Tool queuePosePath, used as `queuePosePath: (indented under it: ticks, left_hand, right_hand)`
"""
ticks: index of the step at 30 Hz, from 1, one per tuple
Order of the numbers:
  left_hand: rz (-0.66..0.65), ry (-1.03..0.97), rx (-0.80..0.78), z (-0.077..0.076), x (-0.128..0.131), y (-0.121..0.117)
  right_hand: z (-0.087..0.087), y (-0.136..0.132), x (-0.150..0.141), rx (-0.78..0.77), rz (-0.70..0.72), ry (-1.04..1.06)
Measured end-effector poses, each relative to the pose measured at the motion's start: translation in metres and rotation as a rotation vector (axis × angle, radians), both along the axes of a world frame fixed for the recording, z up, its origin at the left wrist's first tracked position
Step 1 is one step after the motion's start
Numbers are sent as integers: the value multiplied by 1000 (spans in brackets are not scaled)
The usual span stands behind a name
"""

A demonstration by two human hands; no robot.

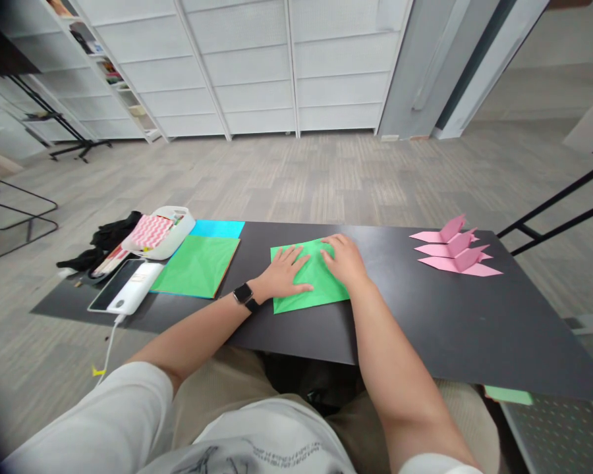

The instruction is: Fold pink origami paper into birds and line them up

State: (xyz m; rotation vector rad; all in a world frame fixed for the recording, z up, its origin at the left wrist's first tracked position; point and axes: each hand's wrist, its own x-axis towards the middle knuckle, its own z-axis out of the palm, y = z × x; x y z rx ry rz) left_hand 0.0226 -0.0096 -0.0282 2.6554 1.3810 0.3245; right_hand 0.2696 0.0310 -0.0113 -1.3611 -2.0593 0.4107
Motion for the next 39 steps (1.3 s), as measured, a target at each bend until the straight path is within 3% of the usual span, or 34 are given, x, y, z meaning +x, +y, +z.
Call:
queuePosePath:
  ticks: [3, 8, 17, 24, 28, 33, 39]
  left_hand:
    - [-36, 29, 4, -6, -2, 5]
    - [-83, 53, 16, -2, -7, 10]
    - [-79, 81, 47, -2, -29, 1]
    - [-64, 87, 69, -4, -37, -3]
    - [-242, 94, 72, 8, -37, -8]
    - [-500, 34, -67, 30, -52, -22]
    - [-424, -74, -44, 33, -50, -23]
  right_hand:
    - [-6, -4, -5, -72, 72, -218]
    - [-18, -5, -4, -225, 13, -444]
    - [-16, -5, -7, -240, -22, -483]
    - [-21, -15, 5, -97, 15, -564]
    - [-25, -18, 9, -65, 2, -561]
    - [-26, -16, 8, -83, 13, -549]
    - [-25, -15, 8, -100, 25, -534]
